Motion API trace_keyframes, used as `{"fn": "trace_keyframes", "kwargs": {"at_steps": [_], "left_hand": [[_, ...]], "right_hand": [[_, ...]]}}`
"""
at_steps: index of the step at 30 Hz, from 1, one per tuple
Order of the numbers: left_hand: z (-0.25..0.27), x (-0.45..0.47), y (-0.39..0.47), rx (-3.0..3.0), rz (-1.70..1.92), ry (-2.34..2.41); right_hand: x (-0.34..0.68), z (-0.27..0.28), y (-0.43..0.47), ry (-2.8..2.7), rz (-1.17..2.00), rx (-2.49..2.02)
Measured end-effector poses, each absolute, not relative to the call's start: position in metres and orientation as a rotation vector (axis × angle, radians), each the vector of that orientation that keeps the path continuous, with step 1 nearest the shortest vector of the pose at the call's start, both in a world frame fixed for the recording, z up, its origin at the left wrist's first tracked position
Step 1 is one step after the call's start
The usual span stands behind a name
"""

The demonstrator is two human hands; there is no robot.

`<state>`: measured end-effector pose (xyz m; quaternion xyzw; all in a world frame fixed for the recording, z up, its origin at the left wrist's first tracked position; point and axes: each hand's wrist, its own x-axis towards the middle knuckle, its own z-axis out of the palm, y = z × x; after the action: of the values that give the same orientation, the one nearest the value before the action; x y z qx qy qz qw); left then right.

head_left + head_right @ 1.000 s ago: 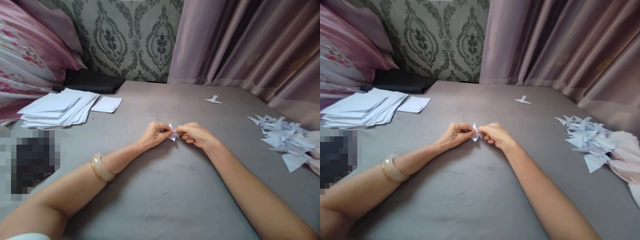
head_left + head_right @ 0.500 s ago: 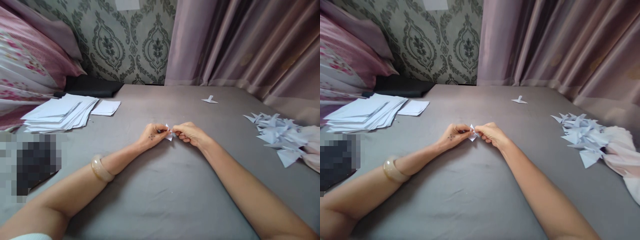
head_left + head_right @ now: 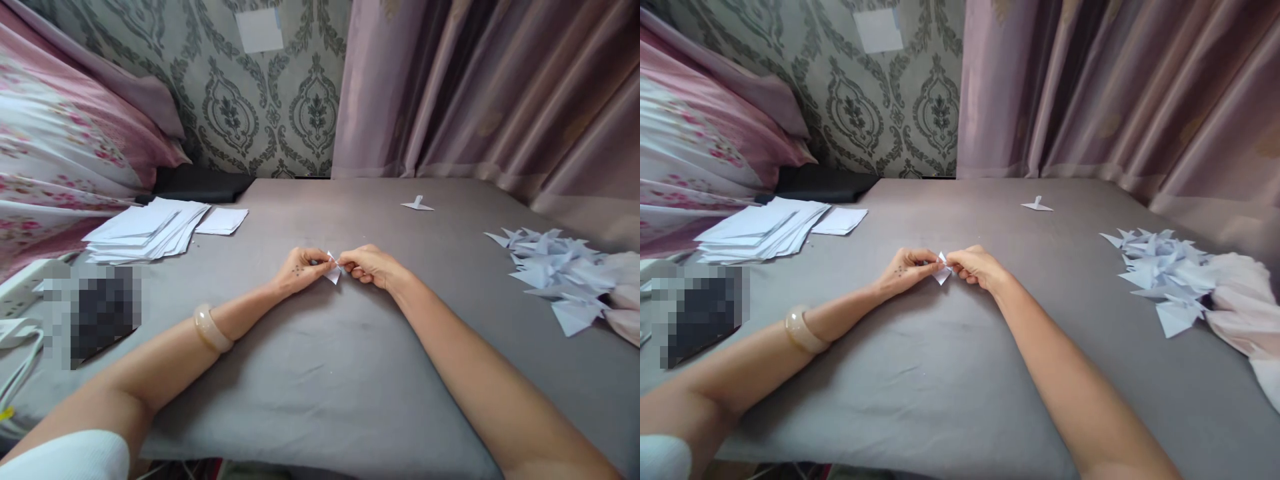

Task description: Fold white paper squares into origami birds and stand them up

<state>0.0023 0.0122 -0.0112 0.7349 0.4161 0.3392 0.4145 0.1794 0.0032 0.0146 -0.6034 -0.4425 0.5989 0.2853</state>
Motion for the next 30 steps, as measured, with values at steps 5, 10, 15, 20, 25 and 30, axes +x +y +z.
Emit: {"fn": "trace_keyframes", "kwargs": {"at_steps": [5,10,15,20,25,30], "left_hand": [[-0.010,0.000,0.013,1.789,0.899,1.162],[-0.013,-0.004,0.016,1.842,0.865,1.131],[-0.016,-0.007,0.018,1.901,0.930,1.113],[-0.019,-0.008,0.020,1.905,0.903,1.127],[-0.021,-0.007,0.020,1.934,0.897,1.131],[-0.023,-0.006,0.021,1.977,0.925,1.142]], "right_hand": [[0.180,0.002,-0.003,-1.155,1.400,-1.509],[0.178,-0.019,-0.005,-1.421,0.951,-1.447],[0.178,-0.028,-0.004,-1.698,0.576,-1.330],[0.178,-0.030,0.001,-1.786,0.456,-1.252],[0.176,-0.028,0.002,-1.911,0.406,-1.246],[0.174,-0.026,0.000,-1.941,0.384,-1.259]]}}
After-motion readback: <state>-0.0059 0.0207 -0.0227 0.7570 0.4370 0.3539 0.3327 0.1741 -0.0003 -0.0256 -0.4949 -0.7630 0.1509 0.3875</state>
